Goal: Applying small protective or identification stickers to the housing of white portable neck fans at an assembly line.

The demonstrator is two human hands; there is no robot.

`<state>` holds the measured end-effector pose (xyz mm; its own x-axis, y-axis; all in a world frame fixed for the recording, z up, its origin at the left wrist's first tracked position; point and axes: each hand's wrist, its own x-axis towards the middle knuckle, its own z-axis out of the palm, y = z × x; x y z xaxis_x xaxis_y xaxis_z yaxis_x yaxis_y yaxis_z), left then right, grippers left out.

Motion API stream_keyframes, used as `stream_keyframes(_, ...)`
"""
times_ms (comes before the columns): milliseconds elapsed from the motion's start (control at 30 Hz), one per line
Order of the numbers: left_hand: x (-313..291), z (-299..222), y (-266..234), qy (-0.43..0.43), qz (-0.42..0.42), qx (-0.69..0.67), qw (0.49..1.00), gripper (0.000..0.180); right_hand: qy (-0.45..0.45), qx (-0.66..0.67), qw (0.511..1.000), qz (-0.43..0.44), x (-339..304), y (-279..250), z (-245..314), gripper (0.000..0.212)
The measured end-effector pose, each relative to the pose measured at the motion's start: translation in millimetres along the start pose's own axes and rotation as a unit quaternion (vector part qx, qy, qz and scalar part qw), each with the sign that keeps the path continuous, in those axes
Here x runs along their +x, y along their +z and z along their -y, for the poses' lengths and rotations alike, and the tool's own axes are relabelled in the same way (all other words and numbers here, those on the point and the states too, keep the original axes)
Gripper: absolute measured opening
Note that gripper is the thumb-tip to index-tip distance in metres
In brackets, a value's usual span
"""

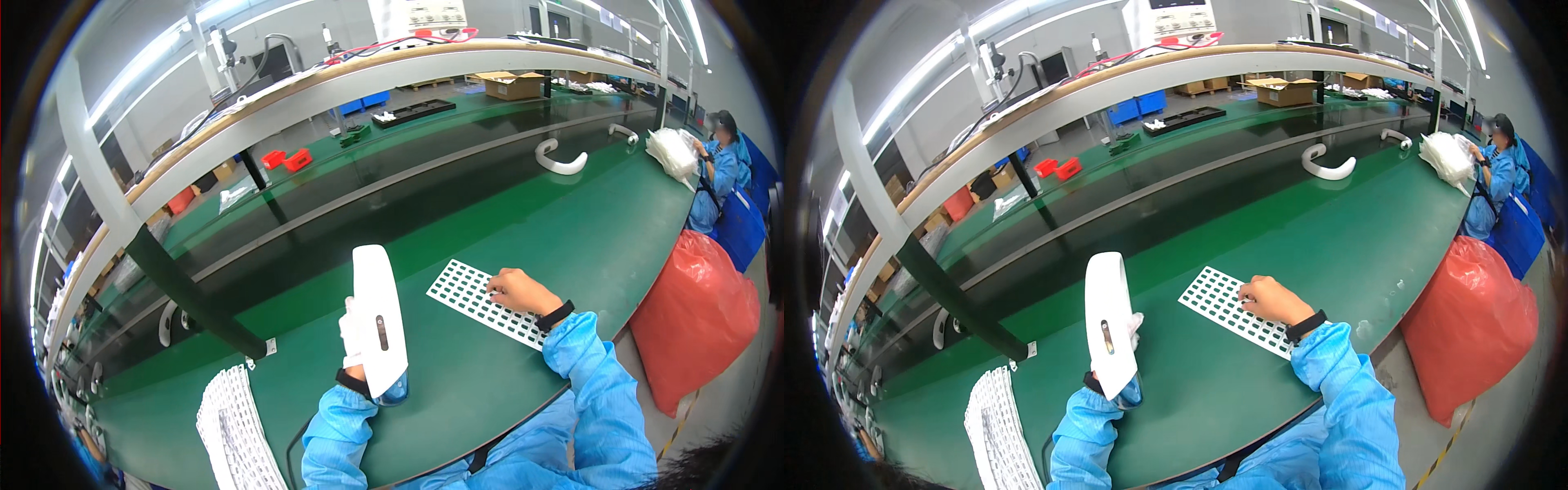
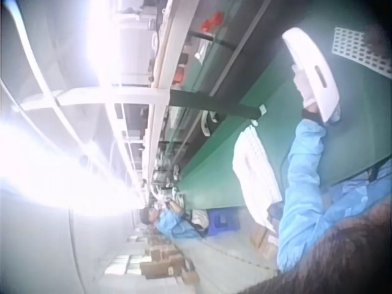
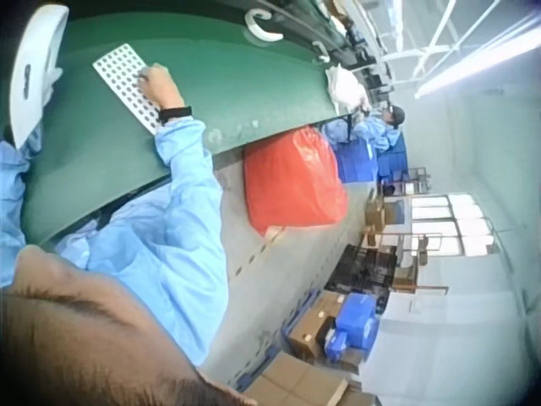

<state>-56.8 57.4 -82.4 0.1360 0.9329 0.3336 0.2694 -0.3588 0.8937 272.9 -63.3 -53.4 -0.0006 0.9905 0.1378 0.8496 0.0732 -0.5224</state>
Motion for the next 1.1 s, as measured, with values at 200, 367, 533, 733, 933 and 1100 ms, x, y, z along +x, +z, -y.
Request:
stream_keyframes(200, -3.1, -33.3, 7.1, -0.089, 0.083, -0.135, 0.983, 0.015, 0.026, 0.11, 0.985, -0.128, 0.5, -29.4, 27.7, 0.014)
stream_keyframes(367, 12.1, 26.2, 9.2, -0.052, 0.032, -0.125, 0.99, 0.011, -0.083, 0.453, 0.882, -0.102, 3.1, -57.9, 149.8, 0.007)
stream_keyframes(533, 7.8, 0.3, 7.9, 0.096, 0.115, -0.023, 0.988, 0.035, -0.279, 0.326, 0.9, -0.073, 13.4, -65.7, 216.2, 0.007)
stream_keyframes(733, 11.3, -15.6, 12.8, 0.061, 0.109, -0.135, 0.983, 0.016, -0.296, 0.282, 0.908, -0.092, 23.9, -48.7, 225.6, 0.008)
stream_keyframes(933, 12.0, -17.2, 11.1, 0.036, 0.114, -0.142, 0.983, 0.015, -0.307, 0.267, 0.905, -0.123, 29.1, -38.8, 223.5, 0.01)
stream_keyframes(1100, 11.8, -15.5, 12.1, 0.017, 0.12, -0.145, 0.982, 0.014, -0.329, 0.262, 0.898, -0.129, 32.5, -37.6, 220.6, 0.011)
